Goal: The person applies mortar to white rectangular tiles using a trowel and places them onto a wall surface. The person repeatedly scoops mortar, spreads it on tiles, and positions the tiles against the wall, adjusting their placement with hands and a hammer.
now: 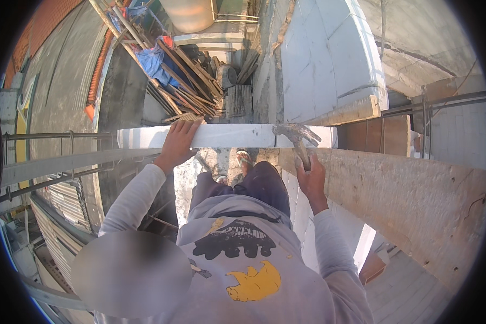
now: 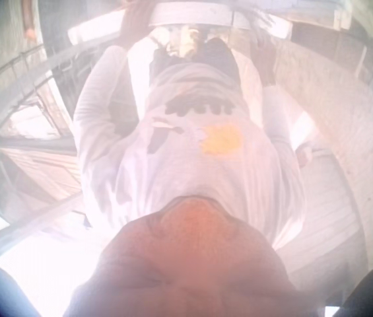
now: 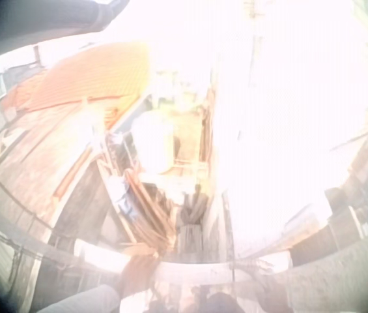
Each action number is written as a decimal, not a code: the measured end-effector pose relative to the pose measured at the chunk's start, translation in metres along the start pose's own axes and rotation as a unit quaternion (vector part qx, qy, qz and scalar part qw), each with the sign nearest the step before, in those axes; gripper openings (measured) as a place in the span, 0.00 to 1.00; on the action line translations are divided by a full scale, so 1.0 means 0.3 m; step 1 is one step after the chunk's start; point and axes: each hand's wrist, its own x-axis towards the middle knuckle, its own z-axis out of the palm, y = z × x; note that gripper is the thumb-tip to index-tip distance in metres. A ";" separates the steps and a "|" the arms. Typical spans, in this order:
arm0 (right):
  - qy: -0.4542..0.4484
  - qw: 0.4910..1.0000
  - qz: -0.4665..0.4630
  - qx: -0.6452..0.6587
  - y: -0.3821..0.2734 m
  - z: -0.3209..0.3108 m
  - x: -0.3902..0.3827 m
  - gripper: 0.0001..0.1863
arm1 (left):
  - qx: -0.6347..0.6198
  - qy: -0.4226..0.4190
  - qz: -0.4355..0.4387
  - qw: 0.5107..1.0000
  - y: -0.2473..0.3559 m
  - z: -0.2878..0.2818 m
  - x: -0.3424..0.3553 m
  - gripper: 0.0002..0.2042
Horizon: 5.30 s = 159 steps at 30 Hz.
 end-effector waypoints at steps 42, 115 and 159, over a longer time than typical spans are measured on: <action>-0.174 0.938 0.298 0.027 1.492 1.405 -0.847 0.24 | -0.293 -0.229 -0.262 0.890 0.449 1.237 -1.257 0.33; 0.012 0.984 0.007 -0.175 -0.319 0.104 -0.320 0.28 | -0.370 -0.140 -0.231 0.889 -0.130 0.940 -0.780 0.24; -0.084 0.961 0.176 0.197 -0.217 0.013 -0.295 0.24 | -0.372 -0.153 -0.266 0.876 -0.087 0.977 -0.794 0.25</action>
